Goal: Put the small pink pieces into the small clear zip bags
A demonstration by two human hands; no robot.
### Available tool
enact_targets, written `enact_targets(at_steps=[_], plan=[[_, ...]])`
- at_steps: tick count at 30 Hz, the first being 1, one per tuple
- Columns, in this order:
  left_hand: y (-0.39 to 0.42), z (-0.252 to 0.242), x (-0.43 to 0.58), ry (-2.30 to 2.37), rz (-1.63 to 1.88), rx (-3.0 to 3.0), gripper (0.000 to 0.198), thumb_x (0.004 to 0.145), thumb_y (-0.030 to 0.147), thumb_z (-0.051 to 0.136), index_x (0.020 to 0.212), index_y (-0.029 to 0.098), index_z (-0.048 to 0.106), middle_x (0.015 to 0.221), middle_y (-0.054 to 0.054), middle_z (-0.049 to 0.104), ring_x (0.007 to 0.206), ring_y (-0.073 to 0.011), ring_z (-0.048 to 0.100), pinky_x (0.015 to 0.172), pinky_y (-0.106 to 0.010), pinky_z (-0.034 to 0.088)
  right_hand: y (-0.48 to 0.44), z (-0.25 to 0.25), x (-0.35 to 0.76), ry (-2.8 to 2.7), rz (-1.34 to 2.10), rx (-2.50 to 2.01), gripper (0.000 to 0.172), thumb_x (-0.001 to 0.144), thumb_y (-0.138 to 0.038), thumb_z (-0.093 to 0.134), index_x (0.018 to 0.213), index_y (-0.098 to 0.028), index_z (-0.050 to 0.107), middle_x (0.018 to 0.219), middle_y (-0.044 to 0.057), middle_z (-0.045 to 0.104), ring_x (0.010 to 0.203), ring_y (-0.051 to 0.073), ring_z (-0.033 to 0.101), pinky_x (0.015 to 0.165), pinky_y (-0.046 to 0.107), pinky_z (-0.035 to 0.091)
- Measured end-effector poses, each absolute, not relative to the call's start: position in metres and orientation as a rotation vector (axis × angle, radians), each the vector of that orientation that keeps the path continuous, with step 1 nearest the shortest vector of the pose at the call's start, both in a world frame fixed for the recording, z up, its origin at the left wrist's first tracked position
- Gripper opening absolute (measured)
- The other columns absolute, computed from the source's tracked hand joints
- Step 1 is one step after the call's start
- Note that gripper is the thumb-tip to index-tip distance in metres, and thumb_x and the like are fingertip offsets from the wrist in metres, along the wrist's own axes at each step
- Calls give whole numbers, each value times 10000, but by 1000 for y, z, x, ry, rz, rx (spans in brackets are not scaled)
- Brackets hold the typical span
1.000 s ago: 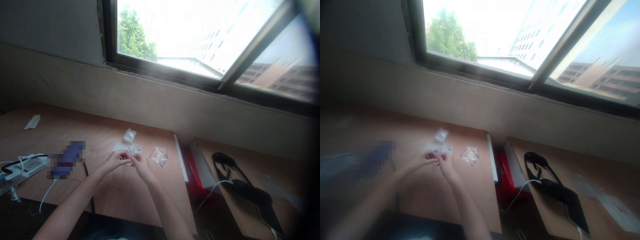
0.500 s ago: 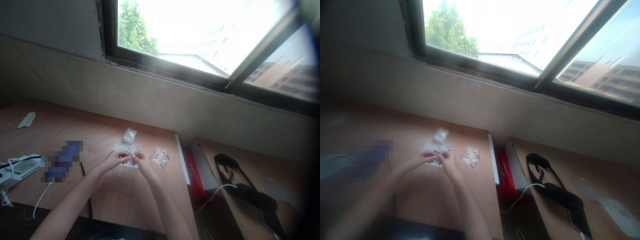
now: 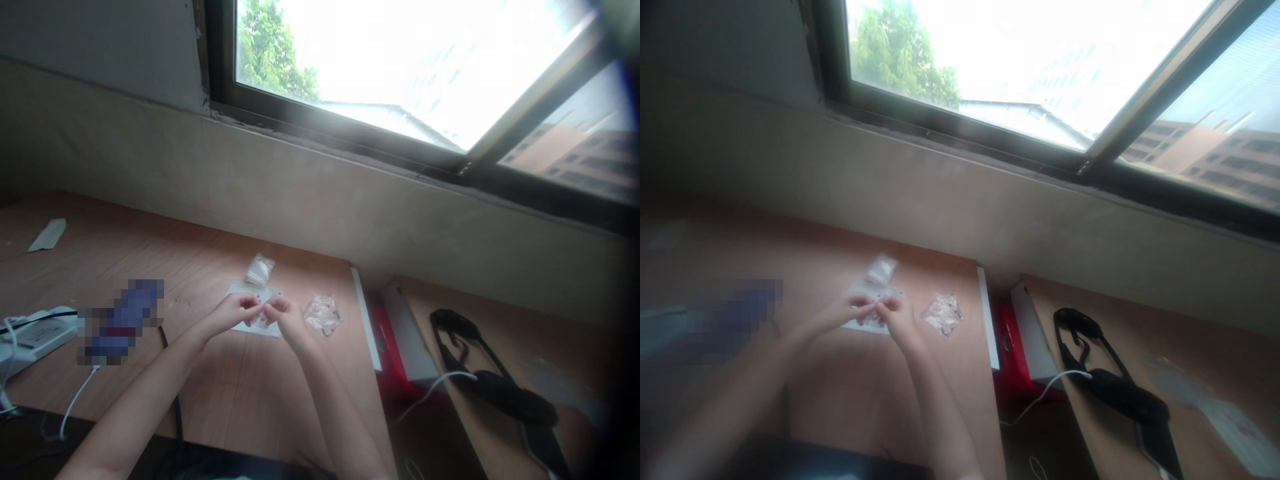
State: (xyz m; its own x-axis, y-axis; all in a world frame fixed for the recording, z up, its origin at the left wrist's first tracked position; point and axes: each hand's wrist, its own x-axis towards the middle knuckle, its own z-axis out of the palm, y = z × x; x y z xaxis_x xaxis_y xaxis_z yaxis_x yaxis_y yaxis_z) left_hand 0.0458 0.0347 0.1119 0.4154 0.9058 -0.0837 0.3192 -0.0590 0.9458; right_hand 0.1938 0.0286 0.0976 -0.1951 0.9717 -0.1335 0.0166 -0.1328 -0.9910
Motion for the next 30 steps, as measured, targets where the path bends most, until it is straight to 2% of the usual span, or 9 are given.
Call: enact_targets(at_steps=[7, 11, 16, 21, 26, 30], plan=[[36, 106, 55, 1310, 746, 1653, 198, 651, 269, 517, 510, 147, 452, 462, 39, 457, 418, -83, 460, 390, -184, 357, 25, 107, 189, -1239, 1374, -1456, 80, 573, -199, 533, 540, -126, 533, 407, -37, 476, 373, 71, 430, 390, 191, 333], [35, 102, 60, 1303, 798, 1691, 169, 634, 235, 509, 512, 152, 428, 471, 46, 427, 418, -75, 429, 373, -179, 346, 24, 102, 189, -1194, 1360, -1496, 41, 549, -156, 488, 513, -136, 495, 415, -36, 470, 393, 88, 458, 397, 202, 361], [32, 104, 55, 1142, 641, 1730, 139, 677, 256, 459, 597, 146, 484, 521, 32, 466, 446, -80, 450, 384, -173, 368, 20, 102, 191, -1294, 1313, -1491, 71, 572, -165, 429, 527, -144, 479, 436, -41, 443, 419, 81, 436, 394, 187, 332], [33, 104, 52, 1028, 452, 1752, 192, 693, 293, 430, 698, 141, 547, 571, 25, 505, 466, -88, 464, 358, -157, 344, 21, 109, 191, -1590, 1204, -1499, 102, 578, -159, 415, 563, -133, 513, 503, -32, 471, 497, 76, 423, 445, 179, 300], [41, 98, 56, 1153, 557, 1947, 171, 673, 261, 455, 588, 138, 538, 527, 22, 493, 516, -104, 449, 446, -181, 326, 25, 103, 189, -1652, 937, -1677, 133, 599, -225, 418, 504, -143, 462, 491, -35, 412, 506, 81, 386, 436, 188, 236], [46, 98, 48, 1271, 596, 2041, 184, 669, 245, 451, 523, 143, 502, 490, 31, 455, 494, -95, 407, 458, -190, 274, 24, 100, 192, -1664, 787, -1813, 164, 616, -268, 439, 504, -149, 449, 480, -32, 401, 484, 78, 364, 433, 195, 221]])
